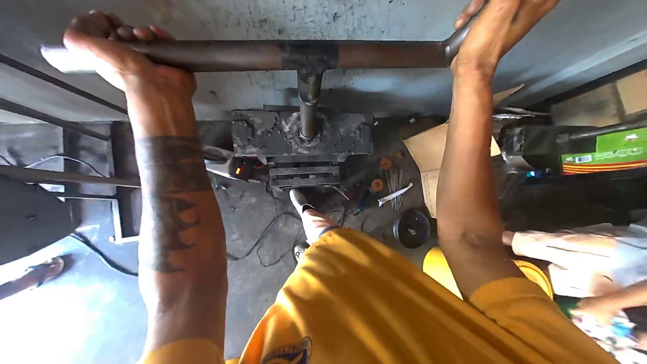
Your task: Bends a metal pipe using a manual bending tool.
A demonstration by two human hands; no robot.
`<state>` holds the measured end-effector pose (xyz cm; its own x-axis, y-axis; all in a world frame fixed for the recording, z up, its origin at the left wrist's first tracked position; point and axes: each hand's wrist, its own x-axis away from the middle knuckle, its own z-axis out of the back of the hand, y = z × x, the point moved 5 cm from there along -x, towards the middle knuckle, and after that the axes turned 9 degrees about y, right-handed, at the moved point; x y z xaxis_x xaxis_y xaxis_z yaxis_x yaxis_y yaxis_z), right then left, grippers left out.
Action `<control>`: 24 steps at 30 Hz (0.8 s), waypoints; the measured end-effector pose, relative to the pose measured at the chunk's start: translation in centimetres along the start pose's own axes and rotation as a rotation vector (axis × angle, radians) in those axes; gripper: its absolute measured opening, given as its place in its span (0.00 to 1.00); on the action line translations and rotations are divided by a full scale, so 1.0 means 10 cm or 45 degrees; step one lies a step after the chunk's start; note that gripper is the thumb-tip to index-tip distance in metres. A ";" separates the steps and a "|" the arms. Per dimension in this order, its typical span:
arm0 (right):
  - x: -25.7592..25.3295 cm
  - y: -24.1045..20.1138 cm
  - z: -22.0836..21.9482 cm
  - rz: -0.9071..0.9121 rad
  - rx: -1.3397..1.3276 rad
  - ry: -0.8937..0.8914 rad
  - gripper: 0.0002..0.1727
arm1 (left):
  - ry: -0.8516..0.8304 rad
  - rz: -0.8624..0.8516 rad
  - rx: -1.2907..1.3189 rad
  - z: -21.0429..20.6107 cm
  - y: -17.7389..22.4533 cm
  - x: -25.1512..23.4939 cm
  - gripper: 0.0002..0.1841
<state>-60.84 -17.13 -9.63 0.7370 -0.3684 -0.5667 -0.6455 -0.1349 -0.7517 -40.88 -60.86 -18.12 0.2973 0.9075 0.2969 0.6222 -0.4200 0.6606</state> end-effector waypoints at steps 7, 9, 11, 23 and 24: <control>0.00 0.04 0.09 -0.039 -0.051 -0.012 0.08 | 0.029 -0.044 0.014 -0.02 0.06 0.22 0.15; 0.03 -0.02 0.09 -0.031 -0.030 -0.006 0.07 | -0.020 -0.020 0.063 -0.03 0.06 0.24 0.15; 0.06 -0.05 0.07 -0.024 -0.025 -0.026 0.06 | -0.147 0.029 0.188 0.03 0.09 0.24 0.17; 0.08 -0.05 0.29 -0.056 0.048 0.076 0.07 | -0.605 0.069 0.572 0.02 0.13 0.00 0.27; 0.09 -0.01 0.42 -0.096 0.057 0.117 0.08 | -0.619 0.062 0.549 0.03 0.12 0.12 0.26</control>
<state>-59.25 -13.61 -11.46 0.7602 -0.4415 -0.4767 -0.5780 -0.1246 -0.8065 -39.58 -60.27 -17.15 0.5632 0.8211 -0.0929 0.8046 -0.5192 0.2883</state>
